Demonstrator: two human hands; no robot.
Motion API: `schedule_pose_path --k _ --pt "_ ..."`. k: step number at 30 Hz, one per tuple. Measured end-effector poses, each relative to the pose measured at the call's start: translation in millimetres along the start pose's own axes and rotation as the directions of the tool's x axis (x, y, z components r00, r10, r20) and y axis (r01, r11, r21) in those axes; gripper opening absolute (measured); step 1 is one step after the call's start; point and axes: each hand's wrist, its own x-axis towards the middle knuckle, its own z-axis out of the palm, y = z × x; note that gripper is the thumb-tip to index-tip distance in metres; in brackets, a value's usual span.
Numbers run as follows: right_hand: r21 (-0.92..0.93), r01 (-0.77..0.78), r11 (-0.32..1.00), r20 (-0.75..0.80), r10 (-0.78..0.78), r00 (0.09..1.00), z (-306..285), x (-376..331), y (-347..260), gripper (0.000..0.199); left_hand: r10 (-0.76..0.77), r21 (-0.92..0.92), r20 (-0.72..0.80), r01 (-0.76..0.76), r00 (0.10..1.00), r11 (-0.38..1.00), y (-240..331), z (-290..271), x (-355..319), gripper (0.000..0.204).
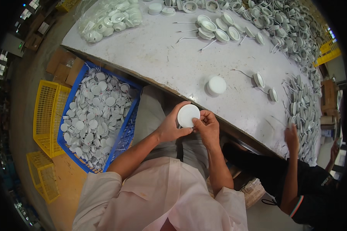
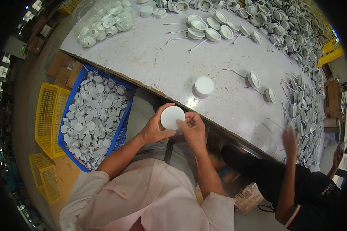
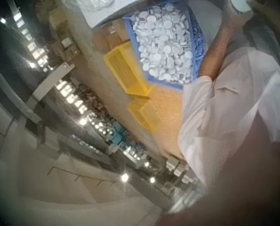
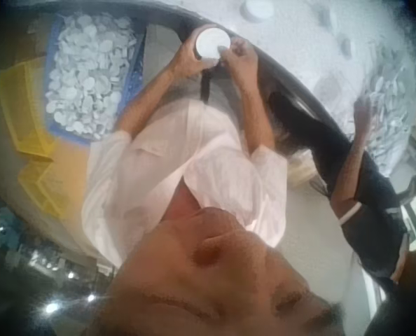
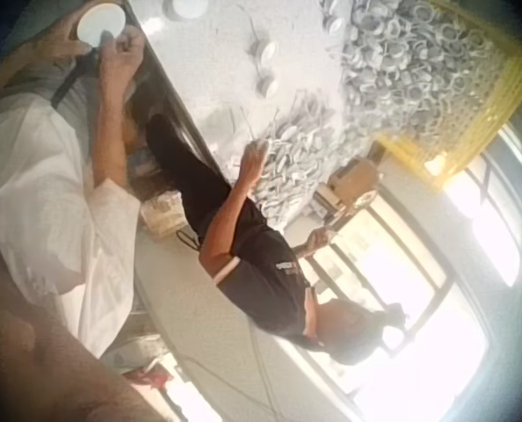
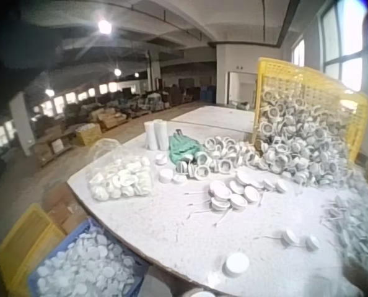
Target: Assembling LED light components by placing circular lenses into plastic housings.
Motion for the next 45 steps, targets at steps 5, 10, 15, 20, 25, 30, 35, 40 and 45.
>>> schedule_pose_path --k 5,10,15,20,25,30,35,40,45 --pt "0.009 0.036 0.999 0.046 -0.036 0.998 1.2 1.2 6.3 0.027 -0.085 0.043 -0.073 0.089 0.994 0.995 2.5 4.9 0.6 0.061" --pt "0.008 0.019 1.0 0.045 -0.019 0.999 5.8 0.2 5.8 0.027 -0.019 0.074 -0.178 0.032 0.984 0.997 -13.7 6.3 -0.7 0.044" --pt "0.02 -0.02 1.0 0.03 0.02 0.999 7.5 -0.3 5.0 0.027 -0.027 0.065 -0.186 0.039 0.982 0.997 -16.4 6.0 -1.4 0.042" --pt "0.013 -0.006 1.0 0.013 0.006 1.0 9.7 -0.1 5.1 0.025 -0.058 0.029 -0.182 0.064 0.982 0.998 -17.0 3.9 -0.9 0.041" --pt "-0.02 0.046 0.999 -0.018 -0.047 0.999 12.7 -1.3 8.2 0.023 -0.073 0.043 -0.155 0.081 0.985 0.996 -19.5 0.9 1.1 0.04" --pt "-0.097 0.032 0.995 -0.04 -0.036 0.999 16.7 3.0 15.6 0.024 -0.176 -0.172 -0.174 0.146 0.969 0.974 -27.9 -3.4 2.6 0.039" --pt "-0.146 0.023 0.989 -0.006 -0.024 1.0 30.9 2.8 15.5 0.024 -0.26 -0.344 -0.274 0.158 0.926 0.925 -39.1 -10.4 1.6 0.037" --pt "-0.137 0.068 0.988 -0.071 -0.078 0.994 21.5 5.9 9.2 0.025 -0.299 -0.491 -0.489 0.024 0.819 0.871 -53.0 -65.7 -4.6 0.034" --pt "-0.182 0.019 0.983 -0.258 -0.066 0.964 -5.2 14.6 8.3 0.018 -0.25 -0.523 -0.585 -0.123 0.772 0.844 -56.5 -145.6 -31.7 0.043"
